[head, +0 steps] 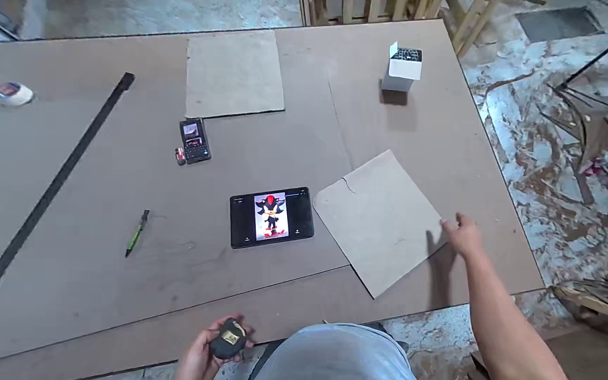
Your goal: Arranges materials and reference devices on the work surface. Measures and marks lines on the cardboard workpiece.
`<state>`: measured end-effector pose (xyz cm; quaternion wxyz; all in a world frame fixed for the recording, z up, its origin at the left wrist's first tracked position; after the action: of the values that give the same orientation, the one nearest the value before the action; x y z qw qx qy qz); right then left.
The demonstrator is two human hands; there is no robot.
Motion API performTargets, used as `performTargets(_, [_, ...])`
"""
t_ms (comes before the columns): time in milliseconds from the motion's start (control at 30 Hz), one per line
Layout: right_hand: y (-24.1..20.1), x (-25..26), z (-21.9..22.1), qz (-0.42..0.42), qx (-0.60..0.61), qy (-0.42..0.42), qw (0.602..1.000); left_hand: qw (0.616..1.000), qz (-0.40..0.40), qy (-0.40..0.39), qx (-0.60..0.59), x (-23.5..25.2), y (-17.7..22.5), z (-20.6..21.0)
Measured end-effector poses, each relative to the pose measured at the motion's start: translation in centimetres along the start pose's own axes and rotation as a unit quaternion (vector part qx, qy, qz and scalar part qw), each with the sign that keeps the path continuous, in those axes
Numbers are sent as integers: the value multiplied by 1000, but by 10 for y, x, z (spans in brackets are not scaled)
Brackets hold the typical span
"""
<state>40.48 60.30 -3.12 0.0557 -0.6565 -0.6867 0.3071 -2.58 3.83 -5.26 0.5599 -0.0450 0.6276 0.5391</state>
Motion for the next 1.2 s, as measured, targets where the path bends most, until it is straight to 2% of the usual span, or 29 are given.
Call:
performTargets(33, [17,15,23,15,-43,-31,998,1000,11,4,8,-4,-2,18])
performTargets(100, [24,20,44,32,-105,-41,993,998,30,31,43,-12,0,51])
performTargets(267, [12,-23,54,50,-166,-143,974,992,32,82,93,-19,17,112])
performTargets(367, [-16,-69,66,-54,-108,-153,981,984,57,80,152,-15,27,139])
performTargets(433, [-53,-119,92,-145,12,-251,957,982,76,41,171,-19,35,170])
performTargets(467, [-73,-149,110,-168,90,-341,921,982,88,12,167,-21,38,187])
performTargets(533, [-117,-207,140,-178,253,-524,793,982,113,-58,138,-27,49,221])
performTargets(567, [-136,-231,149,-162,314,-585,730,980,126,-95,124,-31,54,236])
performTargets(600, [-151,-250,154,-140,356,-624,682,974,147,-123,122,-36,59,245])
performTargets(667, [-175,-271,156,-103,401,-673,613,957,207,-130,157,-47,67,249])
performTargets(700, [-184,-274,156,-106,406,-683,598,944,245,-110,191,-52,71,244])
performTargets(733, [-189,-273,157,-128,388,-679,610,929,281,-80,227,-56,75,235])
performTargets(800, [-193,-262,163,-201,288,-622,700,916,304,-18,260,-56,76,212])
performTargets(833, [-195,-257,167,-243,213,-577,750,926,285,1,247,-54,74,199])
performTargets(867, [-196,-254,172,-282,141,-537,783,943,250,9,218,-52,69,188])
performTargets(900, [-199,-256,177,-316,85,-508,797,959,213,7,186,-49,64,178])
performTargets(967, [-210,-267,185,-367,24,-469,803,976,154,-3,155,-43,56,165])
performTargets(1033, [-224,-278,191,-402,-10,-446,800,978,128,-6,163,-36,55,151])
performTargets(1200, [-249,-286,206,-457,-53,-379,803,960,98,-74,252,-14,66,126])
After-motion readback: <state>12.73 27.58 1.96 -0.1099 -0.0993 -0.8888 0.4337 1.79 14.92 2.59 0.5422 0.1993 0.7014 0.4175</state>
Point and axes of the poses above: each hand's wrist, its own x-axis towards the middle knuckle, its own z-axis out of the palm, y = z × x, the point moved 7 cm from there along x, towards the middle knuckle, and after that the axes turned 2 degrees about -x, right-handed, at the moved point
